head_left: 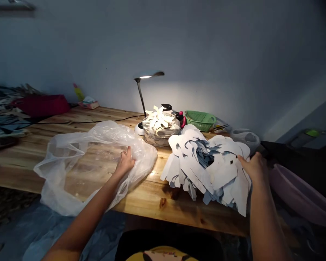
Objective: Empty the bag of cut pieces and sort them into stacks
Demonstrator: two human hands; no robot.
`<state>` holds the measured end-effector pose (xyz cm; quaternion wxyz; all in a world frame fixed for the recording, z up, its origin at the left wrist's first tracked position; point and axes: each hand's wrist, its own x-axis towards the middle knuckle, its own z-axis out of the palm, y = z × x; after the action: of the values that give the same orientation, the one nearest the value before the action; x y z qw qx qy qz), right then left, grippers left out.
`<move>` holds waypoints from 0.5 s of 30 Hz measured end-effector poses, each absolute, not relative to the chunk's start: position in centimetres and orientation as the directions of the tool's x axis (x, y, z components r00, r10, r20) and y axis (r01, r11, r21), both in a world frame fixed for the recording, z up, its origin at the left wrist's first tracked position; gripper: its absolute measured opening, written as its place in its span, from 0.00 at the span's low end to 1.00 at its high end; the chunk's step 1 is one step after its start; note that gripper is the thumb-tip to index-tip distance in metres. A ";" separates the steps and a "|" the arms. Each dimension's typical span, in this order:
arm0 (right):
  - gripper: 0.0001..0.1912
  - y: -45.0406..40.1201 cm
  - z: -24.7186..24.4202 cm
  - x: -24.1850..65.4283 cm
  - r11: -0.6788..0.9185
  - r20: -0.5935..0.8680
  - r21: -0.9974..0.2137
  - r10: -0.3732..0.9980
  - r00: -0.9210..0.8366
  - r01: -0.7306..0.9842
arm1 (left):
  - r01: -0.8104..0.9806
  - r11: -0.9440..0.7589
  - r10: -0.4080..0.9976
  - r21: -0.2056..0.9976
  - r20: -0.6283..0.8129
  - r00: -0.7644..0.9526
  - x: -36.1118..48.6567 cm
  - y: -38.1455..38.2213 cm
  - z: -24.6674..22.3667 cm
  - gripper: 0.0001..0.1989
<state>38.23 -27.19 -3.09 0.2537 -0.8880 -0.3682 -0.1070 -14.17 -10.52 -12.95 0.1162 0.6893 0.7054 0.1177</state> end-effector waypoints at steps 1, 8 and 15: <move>0.41 -27.5 -2.9 37.0 -0.576 0.451 -0.376 0.570 0.687 0.726 | 0.946 0.057 0.998 0.319 0.009 -0.063 -14.1 -9.3 -12.4 0.42; 0.23 -26.1 2.7 25.5 0.193 0.602 -0.404 0.792 0.102 0.894 | 0.969 -0.059 0.996 0.238 0.073 0.043 -14.6 -5.1 -8.1 0.29; 0.08 -12.8 4.0 12.7 0.450 0.461 -0.424 0.854 -0.240 0.786 | 0.906 -0.372 0.927 0.202 0.139 0.350 -13.3 -5.2 -9.0 0.32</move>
<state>12.67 -12.76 3.98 0.3281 -0.5218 -0.7858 0.0520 -13.26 -5.22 -8.98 0.0449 0.8202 0.5585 0.1152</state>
